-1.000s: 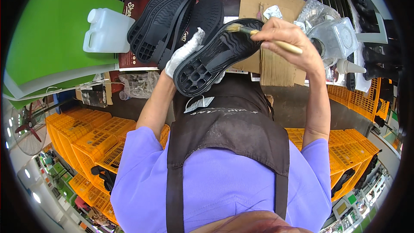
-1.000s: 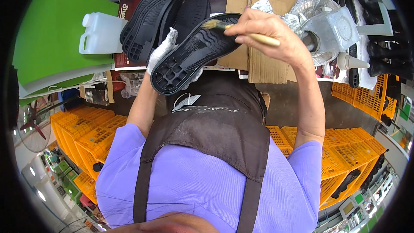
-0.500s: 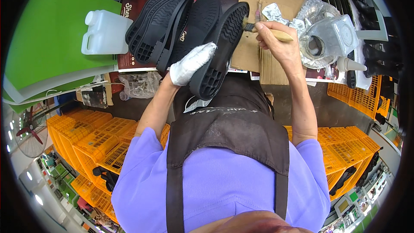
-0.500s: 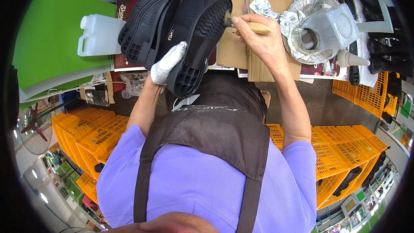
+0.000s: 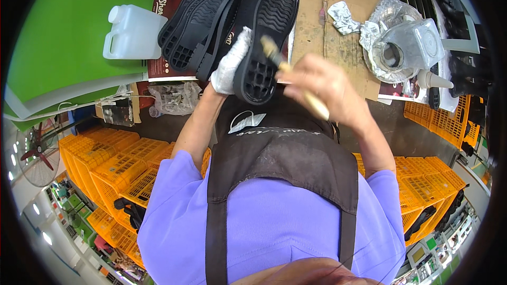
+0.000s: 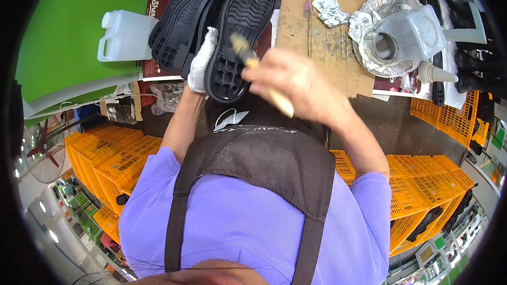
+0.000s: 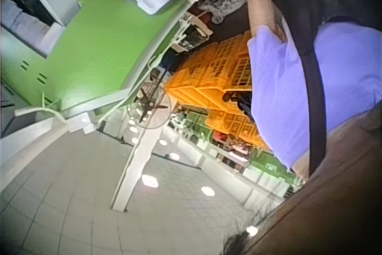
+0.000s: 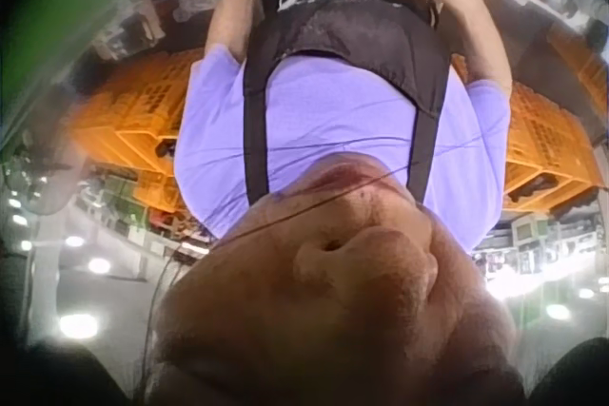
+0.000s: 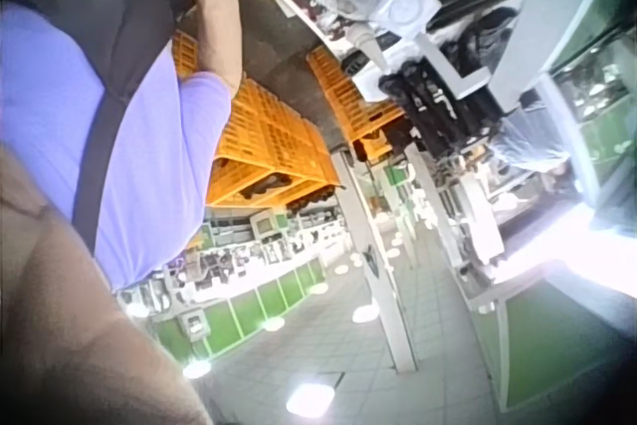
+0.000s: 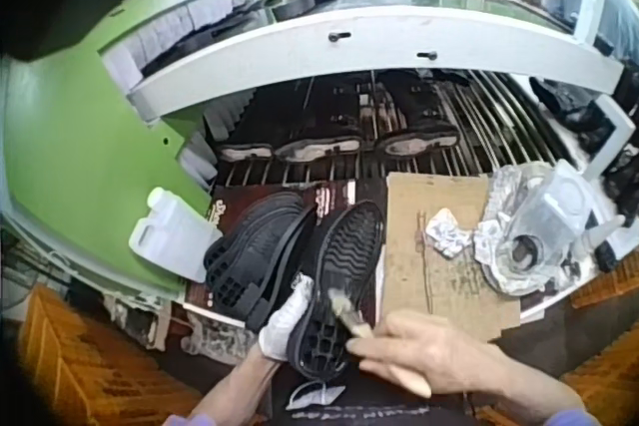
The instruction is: The person applies a dark adhesive to the bottom of black shoe soles using a brush. They repeatedly dip the brush into a container and spread the substance across the textured surface of the soles, handling them one at a time.
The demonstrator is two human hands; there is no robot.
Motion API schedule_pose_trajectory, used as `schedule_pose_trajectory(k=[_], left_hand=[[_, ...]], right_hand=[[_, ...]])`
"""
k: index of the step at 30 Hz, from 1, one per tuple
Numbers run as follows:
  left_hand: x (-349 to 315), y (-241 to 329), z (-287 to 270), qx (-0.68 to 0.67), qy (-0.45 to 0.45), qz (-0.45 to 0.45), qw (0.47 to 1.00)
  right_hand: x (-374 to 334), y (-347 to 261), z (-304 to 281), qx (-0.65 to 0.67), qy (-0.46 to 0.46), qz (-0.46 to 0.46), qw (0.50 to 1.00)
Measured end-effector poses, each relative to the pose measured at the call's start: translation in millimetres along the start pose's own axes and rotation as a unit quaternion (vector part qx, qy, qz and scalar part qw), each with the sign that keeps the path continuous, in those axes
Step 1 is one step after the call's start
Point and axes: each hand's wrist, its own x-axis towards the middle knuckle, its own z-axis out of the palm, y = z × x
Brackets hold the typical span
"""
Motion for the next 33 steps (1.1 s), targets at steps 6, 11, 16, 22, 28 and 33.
schedule_pose_trajectory(k=[6, 11, 16, 22, 28, 33], left_hand=[[3, 4, 17, -0.037, 0.059, 0.002, 0.998], [1, 10, 3, -0.138, -0.192, -0.112, 0.965], [-4, 4, 3, -0.137, -0.07, -0.081, 0.985], [2, 2, -7, -0.034, 0.004, -0.042, 0.999], [8, 1, 4, -0.015, 0.006, -0.007, 1.0], [10, 10, 14, -0.024, 0.059, 0.012, 0.998]], right_hand=[[1, 10, -6, 0.181, -0.073, -0.029, 0.98], [11, 59, -31, -0.042, 0.072, 0.006, 0.997], [6, 61, -25, -0.117, 0.118, 0.112, 0.98], [12, 23, -28, 0.17, 0.042, 0.19, 0.966], [13, 36, -3, -0.011, 0.107, 0.032, 0.994], [11, 3, -5, 0.171, -0.062, -0.001, 0.983]])
